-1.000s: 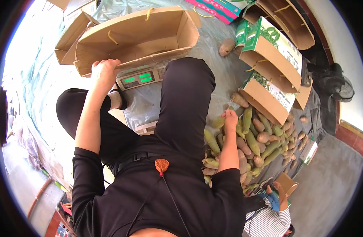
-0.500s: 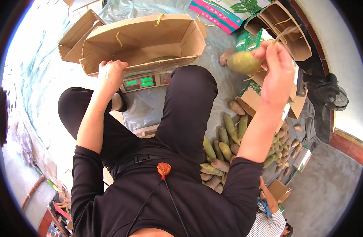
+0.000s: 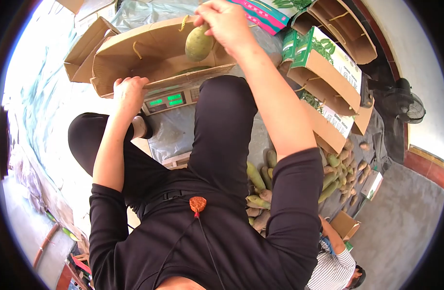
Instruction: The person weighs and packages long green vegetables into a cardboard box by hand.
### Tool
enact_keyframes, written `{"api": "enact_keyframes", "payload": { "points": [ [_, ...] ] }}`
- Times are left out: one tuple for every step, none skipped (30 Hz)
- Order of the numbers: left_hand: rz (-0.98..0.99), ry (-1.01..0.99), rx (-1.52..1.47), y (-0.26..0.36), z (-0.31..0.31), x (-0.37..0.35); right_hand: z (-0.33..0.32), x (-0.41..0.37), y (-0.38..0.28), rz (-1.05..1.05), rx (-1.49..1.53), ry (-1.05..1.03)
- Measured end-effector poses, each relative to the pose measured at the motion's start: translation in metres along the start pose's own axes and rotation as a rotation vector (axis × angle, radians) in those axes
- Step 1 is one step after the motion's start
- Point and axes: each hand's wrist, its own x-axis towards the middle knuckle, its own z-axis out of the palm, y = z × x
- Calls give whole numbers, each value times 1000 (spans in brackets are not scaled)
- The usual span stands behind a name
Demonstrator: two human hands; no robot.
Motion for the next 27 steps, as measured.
{"api": "enact_keyframes", "payload": {
  "points": [
    [-3, 13, -3, 0, 0, 0, 5, 1, -1, -2, -126, -40],
    [-3, 25, -6, -1, 0, 1, 11, 2, -1, 32, -250, -96],
    [9, 17, -6, 0, -1, 0, 17, 3, 5, -20, -340, -171],
    [4, 14, -6, 0, -4, 1, 22, 6, 10, -72, -430, -246],
    [3, 9, -8, 1, -5, 1, 26, 8, 16, -57, -429, -232],
    [11, 39, -3, 0, -1, 2, 29, 8, 19, -170, -428, -234],
    [11, 43, -15, -2, 2, 4, 28, 1, 14, -278, -429, -234],
    [10, 44, -30, -4, 7, 4, 16, -14, 9, -249, -433, -215],
    [106, 131, -25, -6, 8, 2, 9, -40, -19, -356, -550, -110],
    [65, 43, -23, 0, -1, 3, -1, -34, -5, -258, -414, -151],
    [70, 58, -14, 0, 1, 3, -11, -27, 8, -157, -279, -177],
    [74, 76, -4, -3, 3, 4, -22, -40, 14, -140, -279, -158],
    [52, 38, -15, -3, 3, 6, -37, -55, 17, -21, -133, -89],
    [34, -1, -31, 0, 1, 6, -52, -69, 20, 91, 14, -21],
    [36, -15, -22, 0, -1, 7, -65, -83, 30, 100, 19, -5],
    [36, -27, -12, 0, -1, 8, -78, -100, 46, 117, -48, 77],
    [49, -33, -10, 0, 0, 8, -89, -117, 64, 132, -116, 156],
    [44, -23, -12, -1, 2, 8, -100, -134, 86, 209, -116, 208],
    [38, -11, -15, -2, 2, 8, -108, -153, 111, 284, -115, 258],
    [46, -14, -12, -2, 2, 8, -112, -172, 137, 314, -102, 339],
    [74, 24, -10, -3, 2, 7, -111, -192, 153, 396, -166, 382],
    [101, 61, -8, -3, 2, 6, -115, -213, 187, 437, -230, 384],
    [104, 71, -1, -1, 1, 5, -118, -238, 225, 496, -291, 358],
    [110, 67, 4, 0, 0, 5, -117, -262, 254, 491, -456, 328],
    [96, 50, -1, 0, -1, 5, -113, -286, 278, 485, -620, 296],
    [81, 34, -6, 1, -1, 6, -108, -308, 298, 540, -737, 245],
    [84, 32, -2, 0, -1, 6, -102, -328, 317, 593, -854, 191]
  ]
}}
